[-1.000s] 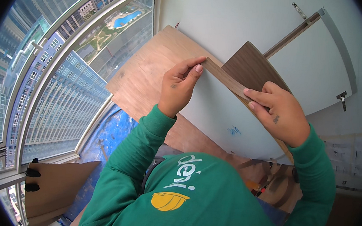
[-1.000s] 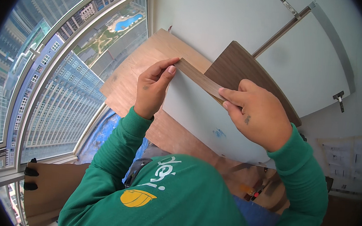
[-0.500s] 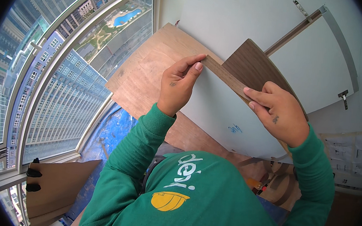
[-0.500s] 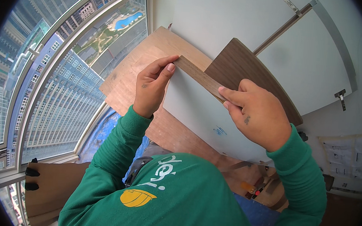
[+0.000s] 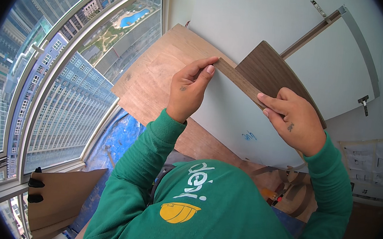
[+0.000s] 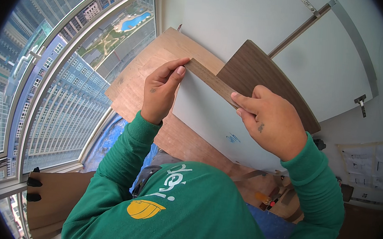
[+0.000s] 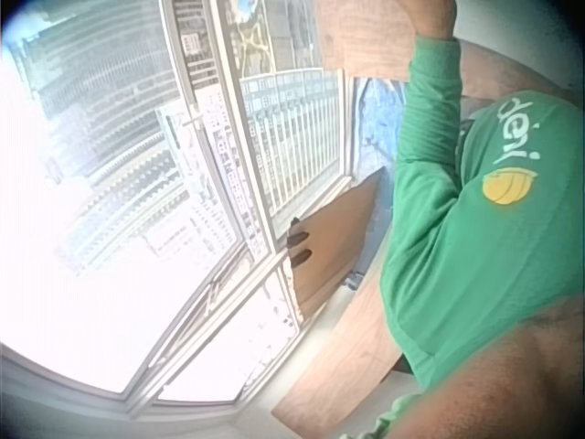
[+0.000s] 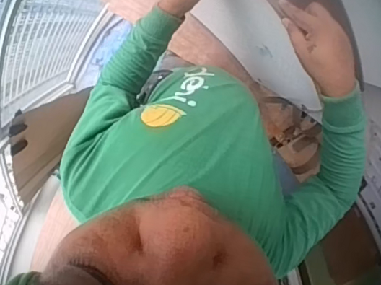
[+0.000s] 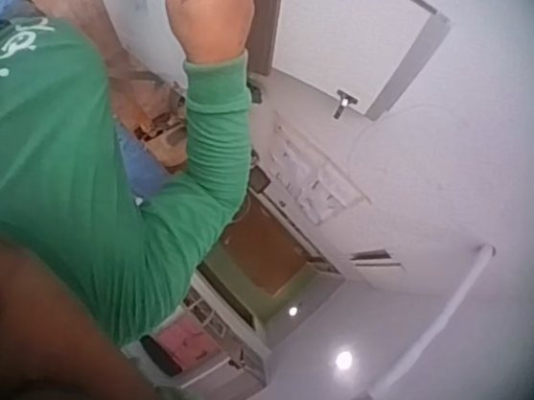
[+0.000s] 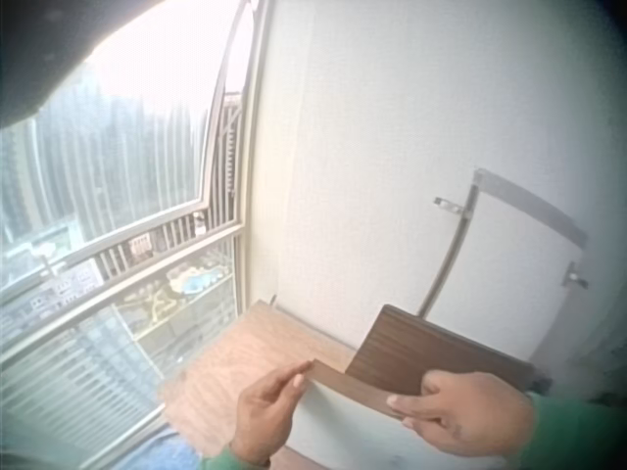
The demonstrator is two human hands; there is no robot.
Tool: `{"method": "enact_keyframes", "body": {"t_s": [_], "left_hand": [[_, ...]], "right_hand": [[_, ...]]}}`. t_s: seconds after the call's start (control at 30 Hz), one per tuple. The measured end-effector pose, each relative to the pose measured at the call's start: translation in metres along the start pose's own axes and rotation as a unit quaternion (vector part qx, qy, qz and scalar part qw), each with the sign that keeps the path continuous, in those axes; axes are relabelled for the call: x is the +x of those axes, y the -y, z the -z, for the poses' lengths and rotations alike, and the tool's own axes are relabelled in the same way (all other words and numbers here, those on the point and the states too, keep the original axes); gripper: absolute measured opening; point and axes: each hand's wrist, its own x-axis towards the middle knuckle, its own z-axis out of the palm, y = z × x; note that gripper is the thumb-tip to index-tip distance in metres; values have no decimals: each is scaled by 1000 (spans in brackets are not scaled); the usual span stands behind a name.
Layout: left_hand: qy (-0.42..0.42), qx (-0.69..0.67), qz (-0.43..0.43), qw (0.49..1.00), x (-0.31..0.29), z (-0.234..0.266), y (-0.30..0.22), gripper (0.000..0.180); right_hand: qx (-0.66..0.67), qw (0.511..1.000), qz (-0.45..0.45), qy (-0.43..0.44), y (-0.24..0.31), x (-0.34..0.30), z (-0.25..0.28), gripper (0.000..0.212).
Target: The person assembles a cabinet by attaching a wooden edge band to a white panel using a hammer. They align the edge band, tap it into place, and adjust the panel orientation during the process.
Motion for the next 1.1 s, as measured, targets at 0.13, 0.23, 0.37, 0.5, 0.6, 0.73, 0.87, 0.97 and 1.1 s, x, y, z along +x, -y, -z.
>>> {"method": "enact_keyframes", "body": {"t_s": [0.13,0.23,0.37,0.5,0.6,0.73,0.87,0.97,1.1], "left_hand": [[-2,-2,6,1000,0,0,0,28],[-1,2,11,1000,0,0,-1,28],[0,4,5,1000,1,0,-2,28],[-2,0,3,1000,1,0,0,27],[-2,10,-5,1000,2,0,0,27],[-4,16,14,1000,3,2,-2,26],[-6,19,17,1000,4,2,-4,25],[-5,17,19,1000,5,1,-5,24],[-6,13,24,1000,7,0,-6,24]], "right_hand": [[3,1000,-10,-1,0,-1,-2,36],[1,1000,-11,-3,-1,-1,-3,36],[-2,1000,-4,-5,-2,-2,-5,37],[-9,1000,-1,-5,-2,-2,-6,37],[-10,1000,1,-8,-2,-2,-6,38],[-15,1000,-4,-6,-1,-3,-7,38],[-13,1000,-3,-7,-2,-3,-7,38],[-14,1000,-1,-8,-3,-3,-7,38],[-9,1000,-4,-6,-4,-3,-6,38]]}}
